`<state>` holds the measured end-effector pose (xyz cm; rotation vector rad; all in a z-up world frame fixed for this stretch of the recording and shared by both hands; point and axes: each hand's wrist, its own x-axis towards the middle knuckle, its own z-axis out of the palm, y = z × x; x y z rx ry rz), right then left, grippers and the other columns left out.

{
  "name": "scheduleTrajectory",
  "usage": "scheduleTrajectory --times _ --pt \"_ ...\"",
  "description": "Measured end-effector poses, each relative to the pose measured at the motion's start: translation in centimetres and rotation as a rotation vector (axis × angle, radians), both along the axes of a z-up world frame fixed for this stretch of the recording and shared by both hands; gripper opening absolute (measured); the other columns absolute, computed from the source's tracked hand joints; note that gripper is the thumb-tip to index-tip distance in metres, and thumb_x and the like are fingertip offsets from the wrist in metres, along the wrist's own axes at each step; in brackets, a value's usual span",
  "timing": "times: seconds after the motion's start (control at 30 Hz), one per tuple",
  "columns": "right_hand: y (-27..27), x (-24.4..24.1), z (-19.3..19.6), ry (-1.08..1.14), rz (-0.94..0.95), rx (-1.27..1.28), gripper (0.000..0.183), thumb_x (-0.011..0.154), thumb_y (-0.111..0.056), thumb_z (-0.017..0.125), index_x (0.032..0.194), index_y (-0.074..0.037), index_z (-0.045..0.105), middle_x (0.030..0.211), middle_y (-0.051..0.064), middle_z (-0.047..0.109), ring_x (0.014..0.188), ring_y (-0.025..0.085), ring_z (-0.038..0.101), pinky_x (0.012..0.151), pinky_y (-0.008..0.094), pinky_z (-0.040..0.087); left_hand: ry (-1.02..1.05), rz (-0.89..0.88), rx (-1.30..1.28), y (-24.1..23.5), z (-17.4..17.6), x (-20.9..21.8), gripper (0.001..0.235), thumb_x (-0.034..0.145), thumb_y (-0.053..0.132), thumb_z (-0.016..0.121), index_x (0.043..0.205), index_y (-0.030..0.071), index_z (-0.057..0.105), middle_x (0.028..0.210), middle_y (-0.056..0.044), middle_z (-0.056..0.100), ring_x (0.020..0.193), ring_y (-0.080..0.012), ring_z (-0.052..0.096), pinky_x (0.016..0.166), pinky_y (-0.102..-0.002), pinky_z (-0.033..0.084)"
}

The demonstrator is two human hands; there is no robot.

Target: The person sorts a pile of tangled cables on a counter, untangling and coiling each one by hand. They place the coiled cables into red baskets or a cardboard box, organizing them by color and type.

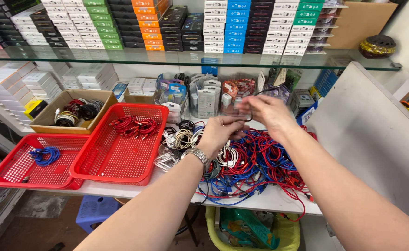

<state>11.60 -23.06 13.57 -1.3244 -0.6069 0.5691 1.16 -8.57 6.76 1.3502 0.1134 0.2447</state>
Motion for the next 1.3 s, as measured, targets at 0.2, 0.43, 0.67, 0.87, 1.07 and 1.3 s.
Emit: scheduleTrajectory --times 0.2,0.43,0.67,0.87,1.07,1.3 --pt "-1.0 1.9 0.7 -0.112 -0.199 -0.226 0.018 0.097 -0.016 0.065 0.099 0.0 0.073 0.09 0.011 0.076 0.075 0.02 0.074 0.07 0.032 0.063 0.136 -0.098 0.167 2.1 1.1 -2.2 0.028 0.096 0.023 0.072 0.111 0.0 0.078 0.091 -0.008 0.078 0.074 -0.0095 0.07 0.069 -0.023 0.057" --pt "-1.6 3.0 0.7 -0.003 -0.256 -0.126 0.02 0.099 -0.022 0.069 0.103 -0.003 0.071 0.09 0.007 0.075 0.074 0.012 0.069 0.066 0.028 0.059 0.212 -0.154 0.048 4.3 3.6 -3.4 0.031 0.097 0.032 0.069 0.111 0.007 0.079 0.072 0.008 0.061 0.07 -0.0035 0.059 0.064 -0.018 0.047" --pt "-1.2 0.1 2.7 -0.29 -0.184 -0.034 0.019 0.103 -0.016 0.061 0.113 -0.002 0.07 0.089 0.007 0.072 0.07 0.009 0.066 0.064 0.026 0.059 0.208 0.018 -0.279 6.2 3.5 -3.7 0.027 0.097 0.031 0.07 0.107 0.008 0.077 0.066 0.01 0.042 0.062 -0.0038 0.042 0.055 -0.021 0.035" --pt "-0.3 -3.0 5.0 -0.561 -0.228 -0.069 0.017 0.101 -0.013 0.065 0.106 0.002 0.071 0.084 0.008 0.074 0.067 0.011 0.069 0.059 0.026 0.059 0.236 0.099 -0.292 7.0 2.5 -3.0 0.027 0.097 0.028 0.07 0.111 0.006 0.076 0.066 0.009 0.042 0.058 -0.0043 0.036 0.051 -0.02 0.032" --pt "0.1 -5.3 6.0 -0.739 -0.25 -0.135 0.016 0.1 -0.013 0.067 0.102 0.002 0.073 0.082 0.008 0.076 0.066 0.011 0.07 0.058 0.026 0.058 0.242 0.139 -0.335 7.4 1.6 -2.6 0.029 0.096 0.028 0.069 0.114 0.006 0.075 0.064 0.01 0.04 0.057 -0.0039 0.035 0.05 -0.019 0.03" --pt "0.0 -3.1 3.4 -0.686 -0.271 -0.192 0.017 0.099 -0.011 0.065 0.101 0.005 0.071 0.082 0.01 0.076 0.066 0.014 0.071 0.059 0.028 0.06 0.268 0.083 -0.443 7.9 1.5 -2.5 0.025 0.097 0.029 0.07 0.11 0.008 0.075 0.064 0.01 0.041 0.057 -0.003 0.037 0.051 -0.018 0.032"
